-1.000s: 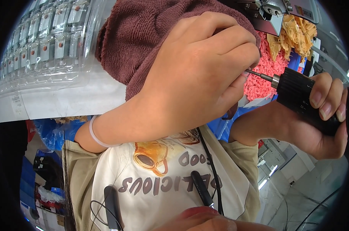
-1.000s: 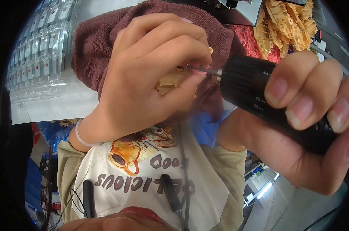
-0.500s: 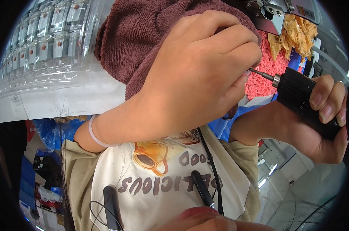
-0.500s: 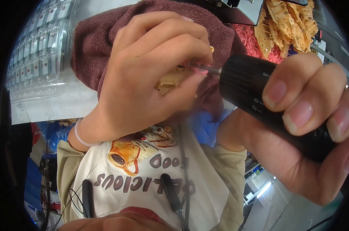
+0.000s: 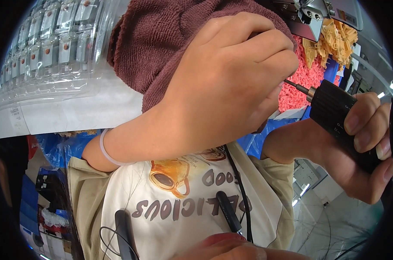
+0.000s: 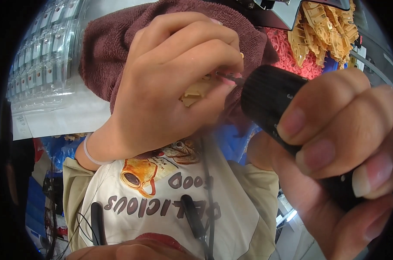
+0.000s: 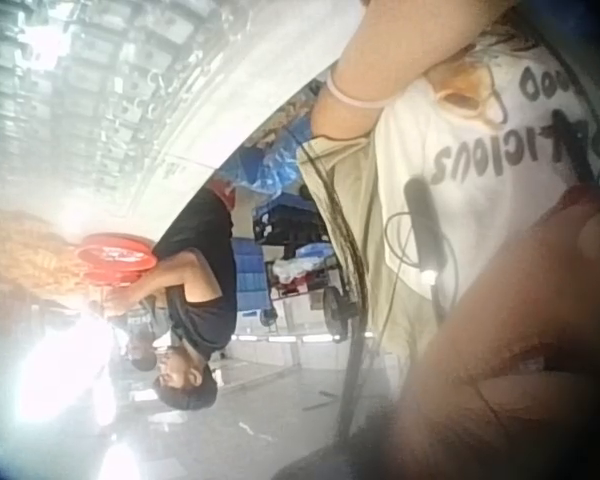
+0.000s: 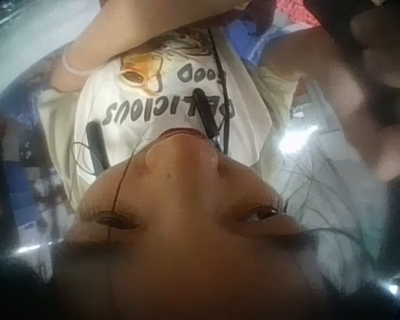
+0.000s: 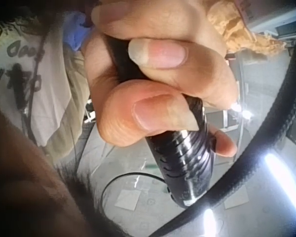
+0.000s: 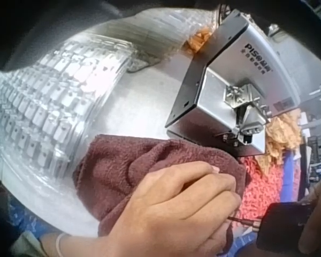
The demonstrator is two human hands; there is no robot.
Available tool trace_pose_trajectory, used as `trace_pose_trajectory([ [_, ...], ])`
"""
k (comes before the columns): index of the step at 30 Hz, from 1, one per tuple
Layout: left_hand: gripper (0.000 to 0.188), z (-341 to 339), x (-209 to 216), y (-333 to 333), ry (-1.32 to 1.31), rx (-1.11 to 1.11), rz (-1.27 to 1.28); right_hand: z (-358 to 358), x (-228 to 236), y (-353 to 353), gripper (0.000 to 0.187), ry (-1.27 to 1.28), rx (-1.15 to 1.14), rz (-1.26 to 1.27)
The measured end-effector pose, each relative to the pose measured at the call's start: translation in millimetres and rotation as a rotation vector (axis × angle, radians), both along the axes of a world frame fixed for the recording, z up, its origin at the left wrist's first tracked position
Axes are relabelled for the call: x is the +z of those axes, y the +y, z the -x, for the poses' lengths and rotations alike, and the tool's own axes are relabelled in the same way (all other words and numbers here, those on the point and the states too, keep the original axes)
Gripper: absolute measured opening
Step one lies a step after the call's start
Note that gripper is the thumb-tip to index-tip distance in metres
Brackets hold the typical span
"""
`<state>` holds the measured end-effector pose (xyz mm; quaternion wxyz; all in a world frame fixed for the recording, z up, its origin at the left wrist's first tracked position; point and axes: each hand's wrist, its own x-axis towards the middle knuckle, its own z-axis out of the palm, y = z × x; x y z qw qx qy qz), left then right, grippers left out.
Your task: The person assembles a small plastic toy mechanism by inserting gears and pink components into a plastic housing, then secures them using an electric screwdriver.
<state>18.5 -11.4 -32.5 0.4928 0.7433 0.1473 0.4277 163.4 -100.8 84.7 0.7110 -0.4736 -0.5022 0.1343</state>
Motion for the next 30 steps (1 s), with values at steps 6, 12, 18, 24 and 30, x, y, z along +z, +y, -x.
trace_pose_trajectory([
  [6, 0.023, -0.1, -0.5, -1.8, 0.003, 0.015, -0.001, 3.9, -4.8, 3.6, 0.022, -0.033, -0.006, 0.018],
  [12, 0.023, -3.4, -3.2, -2.7, 0.005, 0.039, -0.030, 11.1, -14.4, 10.6, 0.022, -0.059, -0.006, 0.037],
  [18, 0.024, -5.6, -3.8, -4.5, 0.012, 0.048, -0.042, 22.0, -19.6, 15.1, 0.022, -0.091, -0.006, 0.041],
  [24, 0.022, -3.9, -1.6, -0.1, 0.027, -0.007, -0.033, 24.2, -13.2, 10.8, 0.022, -0.084, -0.039, 0.008],
  [30, 0.027, 3.6, 4.4, 8.7, 0.099, -0.091, -0.184, 25.7, 2.2, 3.7, 0.022, 0.126, -0.089, -0.033],
])
